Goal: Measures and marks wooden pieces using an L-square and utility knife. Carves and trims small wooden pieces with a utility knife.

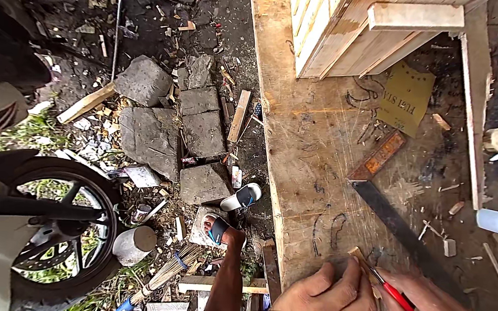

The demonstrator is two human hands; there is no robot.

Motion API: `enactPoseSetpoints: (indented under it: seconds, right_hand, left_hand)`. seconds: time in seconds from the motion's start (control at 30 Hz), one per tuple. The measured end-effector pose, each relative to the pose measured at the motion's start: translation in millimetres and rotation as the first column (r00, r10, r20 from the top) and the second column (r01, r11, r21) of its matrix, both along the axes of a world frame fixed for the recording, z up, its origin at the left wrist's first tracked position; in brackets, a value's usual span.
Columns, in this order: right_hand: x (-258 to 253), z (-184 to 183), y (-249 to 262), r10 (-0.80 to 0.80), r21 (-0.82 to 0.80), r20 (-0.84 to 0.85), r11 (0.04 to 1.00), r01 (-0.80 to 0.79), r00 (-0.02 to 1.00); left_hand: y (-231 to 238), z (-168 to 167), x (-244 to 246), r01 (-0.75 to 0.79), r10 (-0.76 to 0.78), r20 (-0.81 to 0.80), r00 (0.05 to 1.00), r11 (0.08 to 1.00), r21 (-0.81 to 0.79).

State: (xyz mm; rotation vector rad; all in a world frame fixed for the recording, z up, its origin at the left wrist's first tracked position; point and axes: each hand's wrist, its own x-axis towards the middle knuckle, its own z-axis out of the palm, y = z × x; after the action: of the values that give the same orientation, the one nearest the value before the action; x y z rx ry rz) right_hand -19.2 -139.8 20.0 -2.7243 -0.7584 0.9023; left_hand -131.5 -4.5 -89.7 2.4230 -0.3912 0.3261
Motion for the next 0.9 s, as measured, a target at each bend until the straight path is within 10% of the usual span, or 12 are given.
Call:
enactPoseSetpoints:
  seconds: [0.9]
  right_hand:
    - [-12, 4, -30, -0.011, -0.017, -0.021, 1.0, 0.011, 1.0]
  left_hand:
    - [0, -3, -1, -0.021, 0.021, 0.012, 1.0, 1.0, 0.004]
